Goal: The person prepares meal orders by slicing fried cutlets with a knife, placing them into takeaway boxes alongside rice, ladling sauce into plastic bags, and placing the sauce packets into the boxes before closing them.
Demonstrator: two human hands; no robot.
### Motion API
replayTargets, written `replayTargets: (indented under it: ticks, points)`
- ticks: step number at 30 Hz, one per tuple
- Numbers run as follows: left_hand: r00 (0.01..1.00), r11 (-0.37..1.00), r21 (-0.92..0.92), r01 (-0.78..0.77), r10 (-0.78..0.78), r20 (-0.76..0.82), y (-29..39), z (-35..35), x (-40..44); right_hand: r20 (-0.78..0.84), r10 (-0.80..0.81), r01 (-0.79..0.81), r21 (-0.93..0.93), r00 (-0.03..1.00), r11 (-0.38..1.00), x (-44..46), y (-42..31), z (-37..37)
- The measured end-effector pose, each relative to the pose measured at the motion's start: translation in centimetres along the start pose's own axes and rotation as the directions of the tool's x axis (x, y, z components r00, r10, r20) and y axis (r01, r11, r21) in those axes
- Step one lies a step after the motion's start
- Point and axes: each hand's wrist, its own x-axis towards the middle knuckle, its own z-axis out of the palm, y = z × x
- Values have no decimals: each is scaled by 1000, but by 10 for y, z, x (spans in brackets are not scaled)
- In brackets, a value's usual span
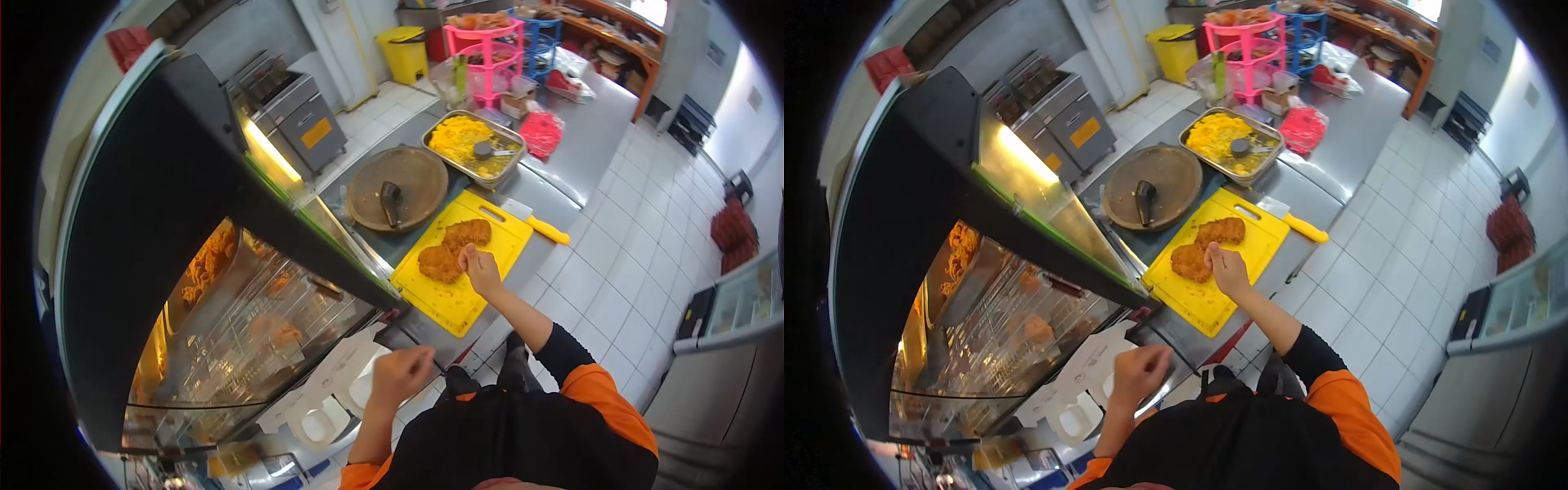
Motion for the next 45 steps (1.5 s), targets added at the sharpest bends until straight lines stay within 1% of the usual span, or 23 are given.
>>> replayTargets:
  ticks: [2,4,7,8,11,13,16,17,18,20,21,24,25,27,29,30,34,36,40,42,43,44,45]
  points:
    - [994,995,-23,95,-94,63,11,22,12,135,21,-41,141,991,989,16,14,11]
    - [966,967,27,254,-255,32,11,44,4,312,34,-123,268,949,955,36,16,17]
    - [841,840,42,540,-539,-37,16,77,-15,436,-55,-76,277,898,958,60,17,25]
    - [771,771,35,636,-634,-58,22,84,-22,439,-89,-13,224,894,974,71,13,34]
    - [715,719,-13,695,-692,-100,40,102,-16,439,-205,189,82,875,979,137,-43,52]
    - [687,695,-17,719,-715,-130,54,108,-4,547,-237,297,-23,803,955,177,-47,91]
    - [598,633,-78,770,-760,-255,64,119,-4,610,-428,493,69,667,867,204,-46,145]
    - [492,536,-97,839,-822,-285,75,118,1,611,-464,506,118,641,855,202,-50,154]
    - [395,476,-213,853,-856,-333,76,125,-3,602,-497,516,158,626,842,203,-52,158]
    - [168,343,-441,829,-906,-389,84,149,-32,622,-435,378,231,651,896,191,-67,134]
    - [98,269,-442,856,-923,-372,83,162,-52,635,-408,307,270,656,913,183,-69,122]
    - [-108,35,-441,897,-949,-296,61,218,-134,556,-533,645,-8,638,764,172,-38,85]
    - [-158,-41,-444,895,-960,-231,53,233,-156,545,-540,681,-80,641,728,178,-14,77]
    - [-240,-169,-459,872,-965,-101,34,259,-187,519,-401,537,-139,755,832,201,-4,39]
    - [-267,-235,-467,853,-964,-3,21,275,-202,359,-247,298,-94,900,950,232,19,7]
    - [-276,-261,-476,840,-960,38,16,282,-206,243,-294,297,24,925,955,246,26,-9]
    - [-277,-314,-468,826,-949,150,-6,291,-217,22,-192,188,135,981,973,275,49,-78]
    - [-275,-326,-466,823,-945,176,-15,285,-220,-13,-191,191,119,982,974,262,62,-94]
    - [-277,-329,-460,825,-944,179,-27,262,-240,73,-124,114,126,990,985,205,81,-101]
    - [-285,-319,-483,815,-947,146,-25,242,-258,125,-187,170,136,974,976,174,93,-93]
    - [-304,-321,-493,808,-945,116,-18,237,-269,174,-132,109,139,976,984,157,106,-88]
    - [-331,-329,-485,811,-940,84,-12,238,-281,163,-140,99,235,977,967,139,96,-80]
    - [-349,-343,-436,832,-935,69,-8,235,-277,246,-107,46,243,963,969,128,81,-74]
